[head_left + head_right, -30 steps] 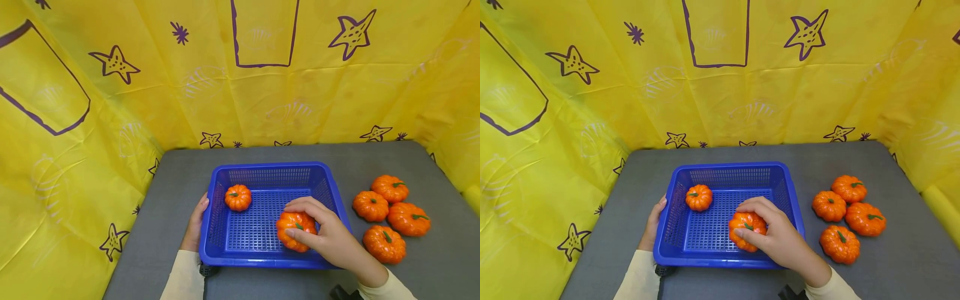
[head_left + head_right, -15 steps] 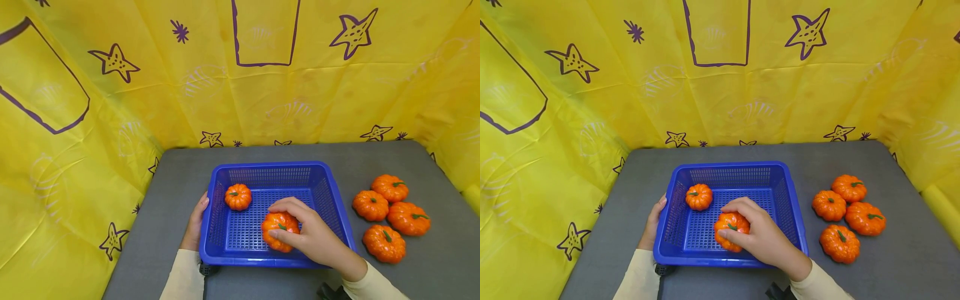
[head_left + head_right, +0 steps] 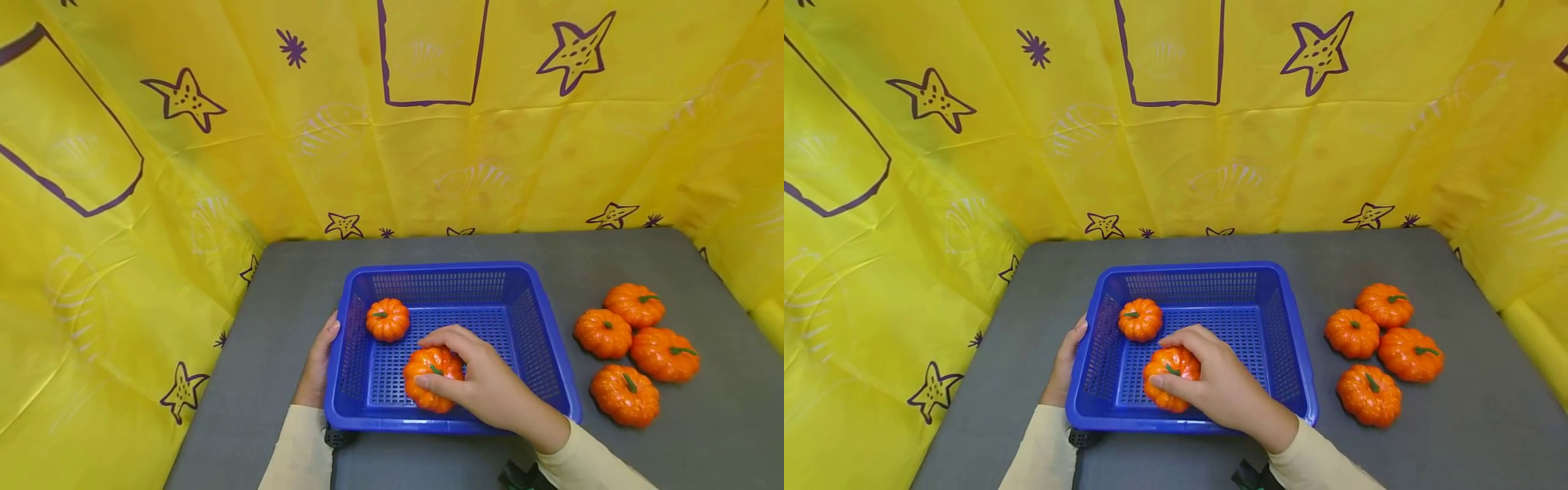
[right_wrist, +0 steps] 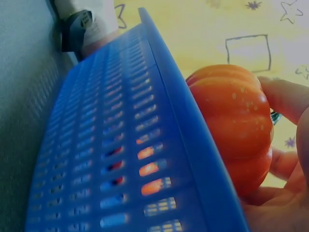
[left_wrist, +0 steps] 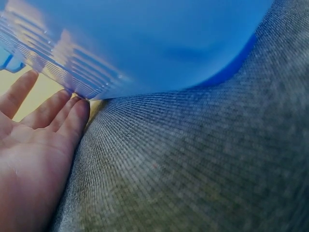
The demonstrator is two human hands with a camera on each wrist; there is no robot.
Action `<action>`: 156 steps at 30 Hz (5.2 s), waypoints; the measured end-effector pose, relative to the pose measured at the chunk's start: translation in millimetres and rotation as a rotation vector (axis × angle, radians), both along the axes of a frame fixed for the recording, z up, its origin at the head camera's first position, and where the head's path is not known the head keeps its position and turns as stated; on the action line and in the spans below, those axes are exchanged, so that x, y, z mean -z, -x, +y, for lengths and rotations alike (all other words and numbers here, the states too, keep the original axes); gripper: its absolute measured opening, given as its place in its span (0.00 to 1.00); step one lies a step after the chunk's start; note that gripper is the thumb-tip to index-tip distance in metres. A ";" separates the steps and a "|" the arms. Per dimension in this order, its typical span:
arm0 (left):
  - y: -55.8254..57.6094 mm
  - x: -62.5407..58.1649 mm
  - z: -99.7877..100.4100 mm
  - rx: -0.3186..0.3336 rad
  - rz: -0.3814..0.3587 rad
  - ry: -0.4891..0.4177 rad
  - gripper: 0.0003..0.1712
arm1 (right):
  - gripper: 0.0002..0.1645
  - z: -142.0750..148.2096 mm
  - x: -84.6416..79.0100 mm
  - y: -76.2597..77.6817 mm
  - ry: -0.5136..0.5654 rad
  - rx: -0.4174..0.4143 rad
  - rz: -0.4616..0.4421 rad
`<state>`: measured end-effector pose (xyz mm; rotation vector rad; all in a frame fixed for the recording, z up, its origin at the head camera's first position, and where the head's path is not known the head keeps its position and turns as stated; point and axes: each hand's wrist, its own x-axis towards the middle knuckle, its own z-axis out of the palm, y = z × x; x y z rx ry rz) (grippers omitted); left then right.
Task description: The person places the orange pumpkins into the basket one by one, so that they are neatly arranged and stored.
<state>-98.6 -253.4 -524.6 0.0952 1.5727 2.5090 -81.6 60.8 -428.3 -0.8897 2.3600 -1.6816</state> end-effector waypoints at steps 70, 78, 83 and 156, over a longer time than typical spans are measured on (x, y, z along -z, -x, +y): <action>-4.5 -5.4 -2.0 0.015 0.026 0.007 0.36 | 0.29 -45.9 10.6 -10.6 -0.310 -0.116 -0.098; -4.1 -7.5 -1.3 0.018 0.026 0.012 0.36 | 0.28 -44.8 12.6 -10.4 -0.243 -0.101 -0.053; -4.2 -7.8 -0.3 0.000 0.010 0.028 0.36 | 0.27 -43.8 12.2 -10.9 -0.197 -0.110 -0.070; -4.2 -7.1 0.4 0.000 0.006 0.021 0.37 | 0.27 77.3 -6.8 -10.5 0.006 0.249 0.018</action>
